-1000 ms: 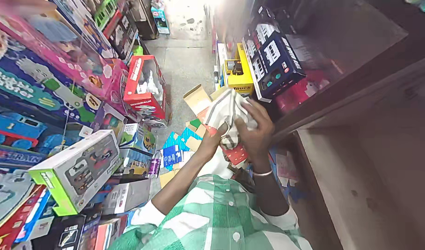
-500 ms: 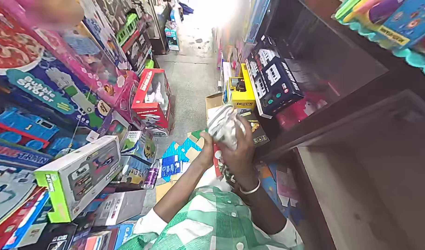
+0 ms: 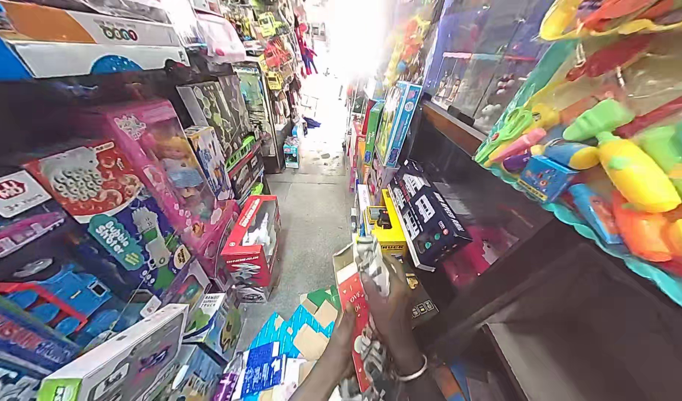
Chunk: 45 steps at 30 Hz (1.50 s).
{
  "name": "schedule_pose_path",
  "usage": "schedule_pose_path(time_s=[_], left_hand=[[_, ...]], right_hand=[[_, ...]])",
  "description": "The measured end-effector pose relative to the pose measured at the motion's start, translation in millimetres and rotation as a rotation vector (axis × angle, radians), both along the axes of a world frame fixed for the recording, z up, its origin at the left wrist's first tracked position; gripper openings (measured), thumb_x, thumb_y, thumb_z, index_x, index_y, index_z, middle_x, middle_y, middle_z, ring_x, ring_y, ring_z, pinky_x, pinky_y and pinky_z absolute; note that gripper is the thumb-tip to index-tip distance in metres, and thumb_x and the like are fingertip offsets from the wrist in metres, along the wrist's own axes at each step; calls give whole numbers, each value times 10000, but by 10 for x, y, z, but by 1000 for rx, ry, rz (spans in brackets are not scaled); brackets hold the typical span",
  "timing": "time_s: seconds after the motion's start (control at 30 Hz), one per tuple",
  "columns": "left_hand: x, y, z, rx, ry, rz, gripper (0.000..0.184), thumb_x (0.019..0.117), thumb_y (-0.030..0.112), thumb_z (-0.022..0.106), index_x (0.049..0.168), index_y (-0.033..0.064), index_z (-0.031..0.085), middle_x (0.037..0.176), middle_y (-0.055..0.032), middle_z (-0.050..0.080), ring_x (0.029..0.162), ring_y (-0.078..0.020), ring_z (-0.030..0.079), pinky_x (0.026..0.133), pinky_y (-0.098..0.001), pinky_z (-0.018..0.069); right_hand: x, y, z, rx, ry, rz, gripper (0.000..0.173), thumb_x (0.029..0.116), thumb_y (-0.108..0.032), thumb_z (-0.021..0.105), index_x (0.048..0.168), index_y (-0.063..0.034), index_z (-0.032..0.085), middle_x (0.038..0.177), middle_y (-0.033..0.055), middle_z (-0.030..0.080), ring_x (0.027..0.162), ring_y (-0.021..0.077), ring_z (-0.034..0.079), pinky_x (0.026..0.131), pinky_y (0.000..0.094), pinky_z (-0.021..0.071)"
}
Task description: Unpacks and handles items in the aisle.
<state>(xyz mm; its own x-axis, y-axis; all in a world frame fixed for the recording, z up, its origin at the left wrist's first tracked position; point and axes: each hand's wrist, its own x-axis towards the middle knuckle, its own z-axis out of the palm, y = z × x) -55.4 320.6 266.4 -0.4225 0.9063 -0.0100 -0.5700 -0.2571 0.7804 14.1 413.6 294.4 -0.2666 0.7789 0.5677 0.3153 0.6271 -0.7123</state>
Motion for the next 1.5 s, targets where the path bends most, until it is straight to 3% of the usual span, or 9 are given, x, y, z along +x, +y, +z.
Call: schedule_pose_path(time_s=[0.2,0.4,0.5,0.6,0.77,0.9,1.03,1.23,1.5], left_hand=[[-428,151,357,291,-193,312,497,1101,491,209,1248,164,554,1043,-11,732,976,-103,717,826,-331,623],[-698,158,244,448,-335,196,537,942,618,586,1209,157,654,1057,-105,748,964,-211,746,818,-427,635],[-722,185,227,333,-314,155,487,1024,529,505,1283,130,605,1103,-146,734,992,-248,740,835,-434,631],[-688,220,229,-4,109,295,618,1035,138,576,1575,253,298,1250,-74,664,995,-170,713,833,-349,624],[-627,182,217,-272,546,265,1049,902,304,770,1660,221,50,1529,-127,481,1282,-184,584,1045,-412,512],[-529,44,228,-342,480,176,921,863,269,806,1603,155,268,1286,-143,634,1026,-195,666,855,-399,576],[-403,-21,300,-232,448,103,453,779,122,752,1206,91,604,743,-20,648,500,-71,576,428,-229,494],[-170,-179,170,-57,483,-240,516,759,181,703,1239,35,585,967,-23,716,849,-88,703,739,-289,604],[-532,-189,-3,-59,101,468,394,988,268,466,1354,126,500,1037,-2,692,889,-82,688,757,-286,598]], right_hand=[[109,-413,-201,158,-156,215,495,736,-416,816,1146,-139,789,1356,178,644,1216,323,646,939,457,583],[230,-415,-432,-356,371,250,597,701,-214,861,1189,67,666,1186,111,688,1069,76,669,920,231,575],[300,-345,-289,-674,571,313,618,705,-114,833,1251,67,607,1019,118,732,891,146,730,789,325,639],[367,-379,-239,-445,438,187,568,673,-73,840,1187,69,643,1017,78,733,900,88,719,804,259,629],[375,-482,-280,84,129,265,446,667,-246,885,1027,-12,765,1125,168,708,1076,117,669,951,227,552],[487,-606,-278,-190,299,497,572,703,-191,884,1168,63,670,1154,65,716,1067,54,672,949,231,576],[329,-654,-178,-488,509,245,686,799,-235,774,1339,59,470,1094,28,654,935,22,667,820,212,590],[223,-47,266,19,327,135,667,1042,-452,544,1515,-2,410,1496,98,506,1324,119,540,1090,320,490],[181,-670,-200,119,-79,507,376,866,-288,775,1165,-61,759,1272,176,666,1165,228,658,950,364,584]])
